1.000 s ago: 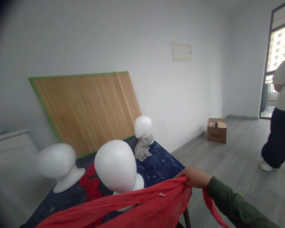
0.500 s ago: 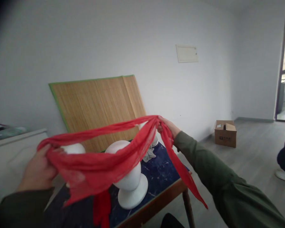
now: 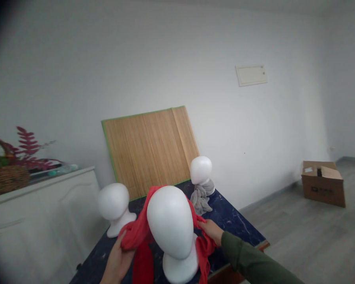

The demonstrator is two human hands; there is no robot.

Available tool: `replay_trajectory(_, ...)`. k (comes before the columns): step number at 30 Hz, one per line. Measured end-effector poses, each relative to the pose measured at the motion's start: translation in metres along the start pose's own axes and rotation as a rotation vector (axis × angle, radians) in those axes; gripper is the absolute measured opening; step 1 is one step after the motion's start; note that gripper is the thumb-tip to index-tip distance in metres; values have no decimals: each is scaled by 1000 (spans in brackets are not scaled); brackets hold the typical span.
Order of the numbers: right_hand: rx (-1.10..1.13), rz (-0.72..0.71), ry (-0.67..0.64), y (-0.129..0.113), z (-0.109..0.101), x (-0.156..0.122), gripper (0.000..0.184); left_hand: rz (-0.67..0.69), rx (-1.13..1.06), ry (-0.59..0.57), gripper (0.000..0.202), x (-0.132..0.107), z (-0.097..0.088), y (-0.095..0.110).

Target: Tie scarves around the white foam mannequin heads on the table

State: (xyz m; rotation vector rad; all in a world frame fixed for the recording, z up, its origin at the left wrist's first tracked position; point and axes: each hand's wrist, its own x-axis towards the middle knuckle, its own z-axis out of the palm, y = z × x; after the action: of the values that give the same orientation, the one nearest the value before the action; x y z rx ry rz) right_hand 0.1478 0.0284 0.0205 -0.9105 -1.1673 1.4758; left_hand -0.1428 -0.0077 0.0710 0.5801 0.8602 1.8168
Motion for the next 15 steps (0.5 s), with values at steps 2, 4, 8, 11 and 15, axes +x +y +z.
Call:
replay_trajectory(2,23,85,-32,29,-3,-7,33,-83,-63,-2,15,-16,-15,-18)
replay_trajectory(4,64,110,4,49,-5,-13,38,-50,-60,23,19,-30,-23,-33)
replay_trajectory(8,109,57,213,72,1,-25,48,15,5,59,44,-53,-32,-65)
replay_trajectory(11,161,-15,306,82,13,-36,53,-59,66,-99,39,-64,-43,-93)
replay_trajectory(15,194,-79,433,94,35,-51,69,-43,513,-356,35,-68,-45,-115)
